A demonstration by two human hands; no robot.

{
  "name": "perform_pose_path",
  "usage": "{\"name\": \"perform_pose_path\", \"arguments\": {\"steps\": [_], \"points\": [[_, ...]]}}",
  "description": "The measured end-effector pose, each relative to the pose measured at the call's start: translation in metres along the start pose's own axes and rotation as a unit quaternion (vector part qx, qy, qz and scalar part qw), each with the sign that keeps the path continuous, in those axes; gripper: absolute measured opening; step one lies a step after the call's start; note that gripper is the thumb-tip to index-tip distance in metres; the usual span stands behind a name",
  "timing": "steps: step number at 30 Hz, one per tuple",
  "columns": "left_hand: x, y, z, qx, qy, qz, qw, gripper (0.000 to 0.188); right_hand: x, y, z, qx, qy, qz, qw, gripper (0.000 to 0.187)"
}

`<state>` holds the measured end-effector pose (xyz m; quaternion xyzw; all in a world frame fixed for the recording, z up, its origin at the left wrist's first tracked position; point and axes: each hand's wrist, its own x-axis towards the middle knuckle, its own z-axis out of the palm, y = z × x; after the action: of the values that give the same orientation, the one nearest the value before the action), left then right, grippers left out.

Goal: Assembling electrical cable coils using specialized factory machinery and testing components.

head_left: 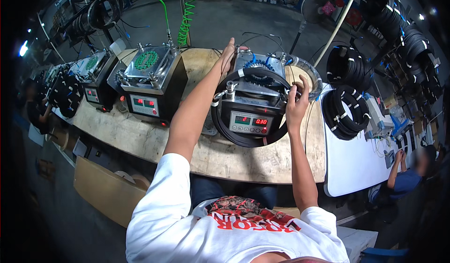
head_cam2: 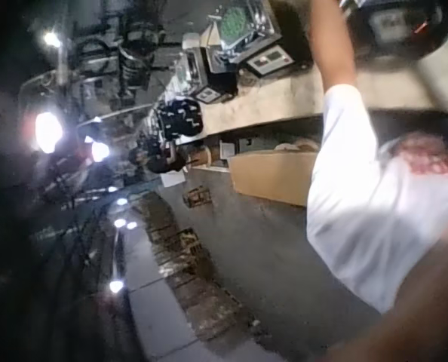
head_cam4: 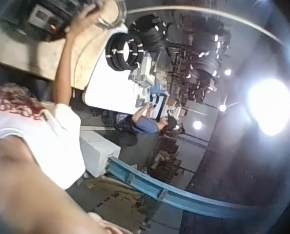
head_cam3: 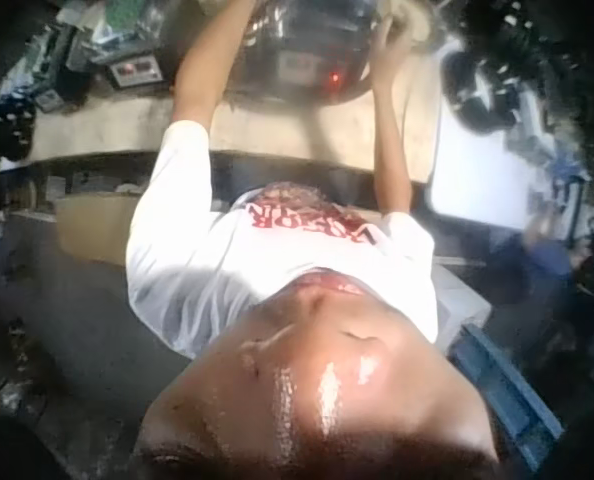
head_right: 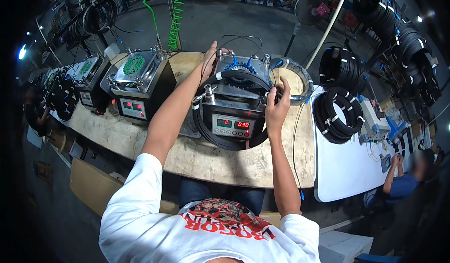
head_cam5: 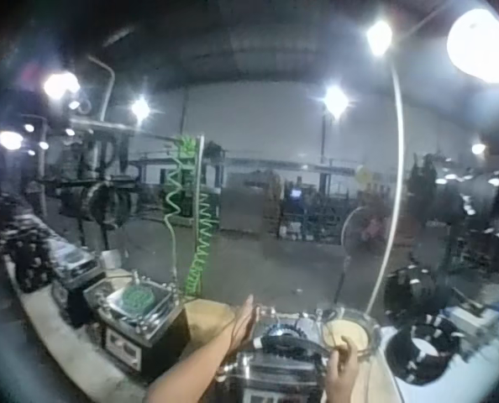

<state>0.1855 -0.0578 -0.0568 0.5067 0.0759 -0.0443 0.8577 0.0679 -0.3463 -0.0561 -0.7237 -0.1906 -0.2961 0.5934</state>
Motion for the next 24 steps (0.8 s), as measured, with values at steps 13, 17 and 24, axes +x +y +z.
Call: {"name": "perform_pose_path", "arguments": {"steps": [13,17,24], "points": [[-0.121,-0.031,-0.021,0.185,0.188,0.342,0.902,0.043,-0.005,0.009,-0.003,0.022,0.011,0.009,1.0,0.036],[-0.199,-0.052,0.004,0.424,0.238,0.438,0.756,0.033,-0.003,0.013,-0.005,0.037,0.03,-0.011,0.999,0.041],[-0.224,-0.07,0.007,0.6,0.194,0.513,0.582,0.013,-0.007,0.007,-0.002,0.03,0.04,0.001,0.999,0.045]]}}
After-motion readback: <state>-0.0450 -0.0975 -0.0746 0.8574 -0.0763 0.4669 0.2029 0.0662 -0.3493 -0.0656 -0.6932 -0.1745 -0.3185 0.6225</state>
